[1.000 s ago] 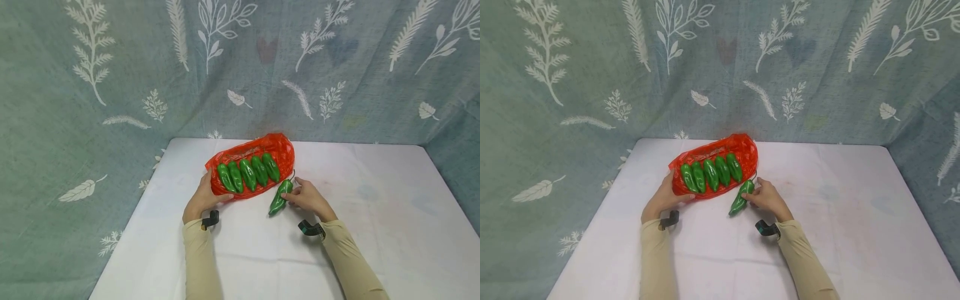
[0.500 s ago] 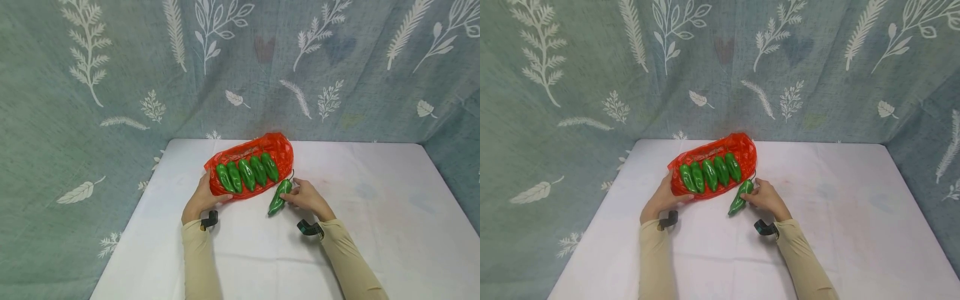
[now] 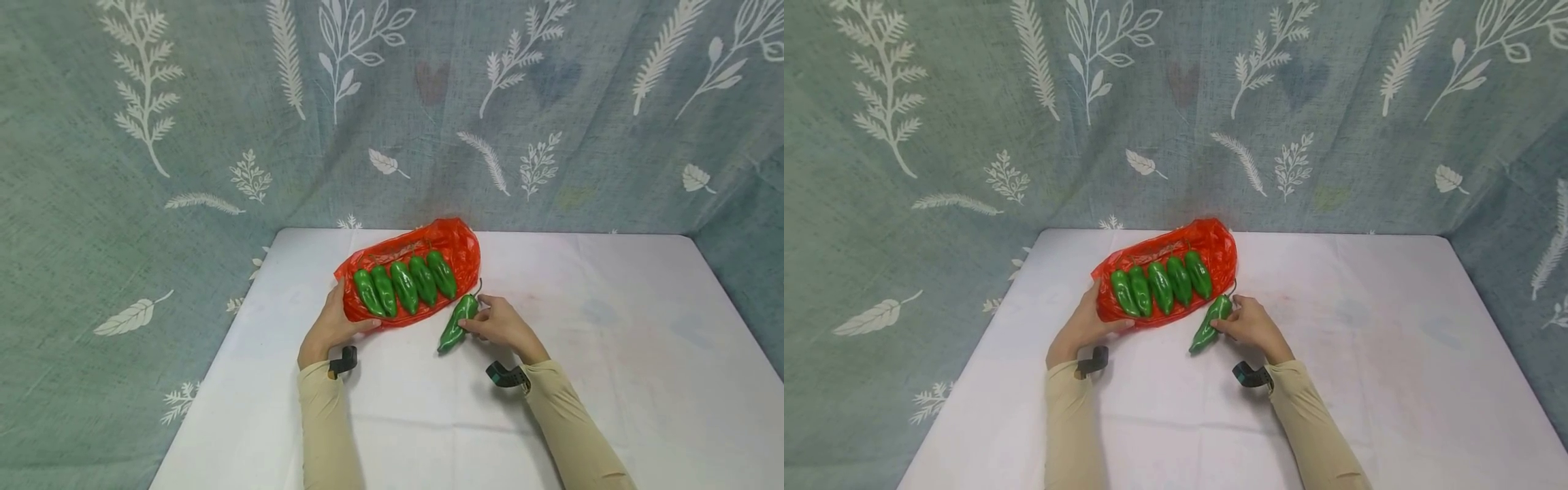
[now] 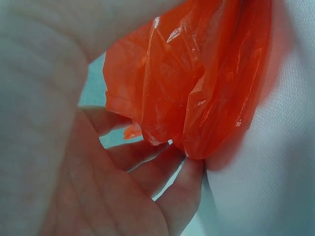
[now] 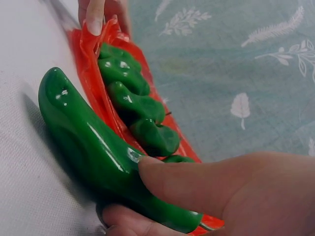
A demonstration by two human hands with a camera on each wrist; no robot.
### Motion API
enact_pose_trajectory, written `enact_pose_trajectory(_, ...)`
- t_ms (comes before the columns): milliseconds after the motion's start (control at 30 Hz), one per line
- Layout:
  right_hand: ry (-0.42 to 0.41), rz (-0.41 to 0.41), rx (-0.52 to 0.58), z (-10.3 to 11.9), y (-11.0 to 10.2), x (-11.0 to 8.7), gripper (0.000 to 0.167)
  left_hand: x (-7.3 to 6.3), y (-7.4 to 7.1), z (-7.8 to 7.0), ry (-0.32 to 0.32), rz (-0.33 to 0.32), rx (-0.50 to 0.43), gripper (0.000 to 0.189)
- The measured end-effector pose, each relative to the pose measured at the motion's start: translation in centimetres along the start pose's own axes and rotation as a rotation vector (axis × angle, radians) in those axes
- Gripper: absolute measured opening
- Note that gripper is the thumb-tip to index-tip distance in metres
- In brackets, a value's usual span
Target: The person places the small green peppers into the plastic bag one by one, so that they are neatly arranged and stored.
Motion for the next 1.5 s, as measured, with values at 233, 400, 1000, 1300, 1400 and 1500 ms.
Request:
enact_pose_trajectory(233,0.007,0.004,0.027,-0.1,0.0,-0.1,0.085,0.0,0.0,-0.5,0.036,-0.002,-0.017,0.111)
enact_pose_trajectory(400,0.018,0.003,0.030,0.0,-0.1,-0.1,0.083,-0.1,-0.1,-0.4,0.014,-0.003,-0.009,0.111)
enact_pose_trajectory(1000,-0.028,-0.025,0.055,-0.2,-0.2,0.0,0.070,-0.1,-0.1,-0.2,0.015,0.000,0.001,0.112)
enact_pose_trajectory(1300,-0.028,-0.057,0.083,0.1,-0.9,-0.3,0.060,0.0,-0.1,-0.2,0.016,-0.003,-0.001,0.113)
enact_pose_trajectory(1400,-0.036,-0.064,0.097,0.2,-1.1,-0.4,0.059,0.1,0.0,-0.3,0.028,-0.004,0.000,0.112)
enact_pose_trajectory(1500,-0.032,-0.075,0.115,0.1,-1.2,-0.4,0.057,0.0,-0.1,-0.3,0.030,-0.004,0.007,0.113)
Point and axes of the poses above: each hand's wrist, its own x-axis towards the middle knuckle, its own y-axis out of the palm, z = x × y, the point moved 7 cm from there along x, towards the middle knuckle, and after that the axes turned 13 degrees about -y, right-handed, at the moved point
